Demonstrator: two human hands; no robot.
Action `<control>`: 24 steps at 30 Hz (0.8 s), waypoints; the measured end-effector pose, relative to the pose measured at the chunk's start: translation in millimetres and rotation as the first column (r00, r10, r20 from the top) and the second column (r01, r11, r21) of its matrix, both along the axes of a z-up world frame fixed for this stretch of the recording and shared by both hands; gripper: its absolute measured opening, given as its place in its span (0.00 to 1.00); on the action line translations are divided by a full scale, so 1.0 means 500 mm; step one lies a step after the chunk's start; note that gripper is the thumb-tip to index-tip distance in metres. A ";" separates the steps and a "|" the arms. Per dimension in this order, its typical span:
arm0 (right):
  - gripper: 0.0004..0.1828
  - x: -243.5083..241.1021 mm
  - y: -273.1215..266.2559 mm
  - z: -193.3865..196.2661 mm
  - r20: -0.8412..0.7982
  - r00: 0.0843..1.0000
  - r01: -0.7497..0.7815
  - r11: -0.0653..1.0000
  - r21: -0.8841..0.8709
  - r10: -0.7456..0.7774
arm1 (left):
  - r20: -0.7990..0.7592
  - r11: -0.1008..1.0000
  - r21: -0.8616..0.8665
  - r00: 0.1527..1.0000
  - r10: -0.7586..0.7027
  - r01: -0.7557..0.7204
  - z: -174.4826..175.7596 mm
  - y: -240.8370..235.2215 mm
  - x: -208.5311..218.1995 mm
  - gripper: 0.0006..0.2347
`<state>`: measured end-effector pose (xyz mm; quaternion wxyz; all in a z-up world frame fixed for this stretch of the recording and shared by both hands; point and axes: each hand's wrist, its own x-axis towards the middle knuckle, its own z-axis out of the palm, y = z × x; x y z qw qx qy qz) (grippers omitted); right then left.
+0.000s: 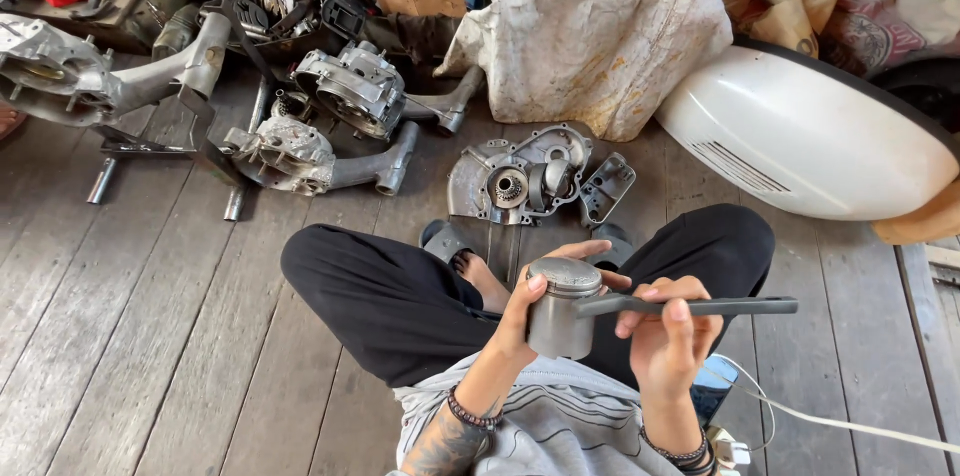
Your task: Inspecting a motorcycle piston and fitting a brake shoe into an engine casing.
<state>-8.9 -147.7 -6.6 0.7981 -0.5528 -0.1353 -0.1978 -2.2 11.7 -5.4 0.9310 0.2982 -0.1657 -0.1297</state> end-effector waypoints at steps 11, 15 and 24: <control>0.16 -0.003 0.003 0.006 0.054 0.998 0.022 0.999 -0.034 -0.021 | 0.037 0.996 0.072 0.998 0.058 -0.060 0.006 -0.002 -0.002 0.36; 0.14 0.008 -0.018 -0.010 -0.025 0.998 0.050 0.998 0.032 -0.049 | 0.048 0.999 -0.043 0.999 0.002 0.000 0.001 -0.002 0.003 0.37; 0.14 -0.005 0.007 0.004 0.098 0.994 -0.059 0.998 0.028 0.056 | 0.033 0.997 -0.045 0.997 -0.066 0.067 -0.003 0.002 -0.004 0.37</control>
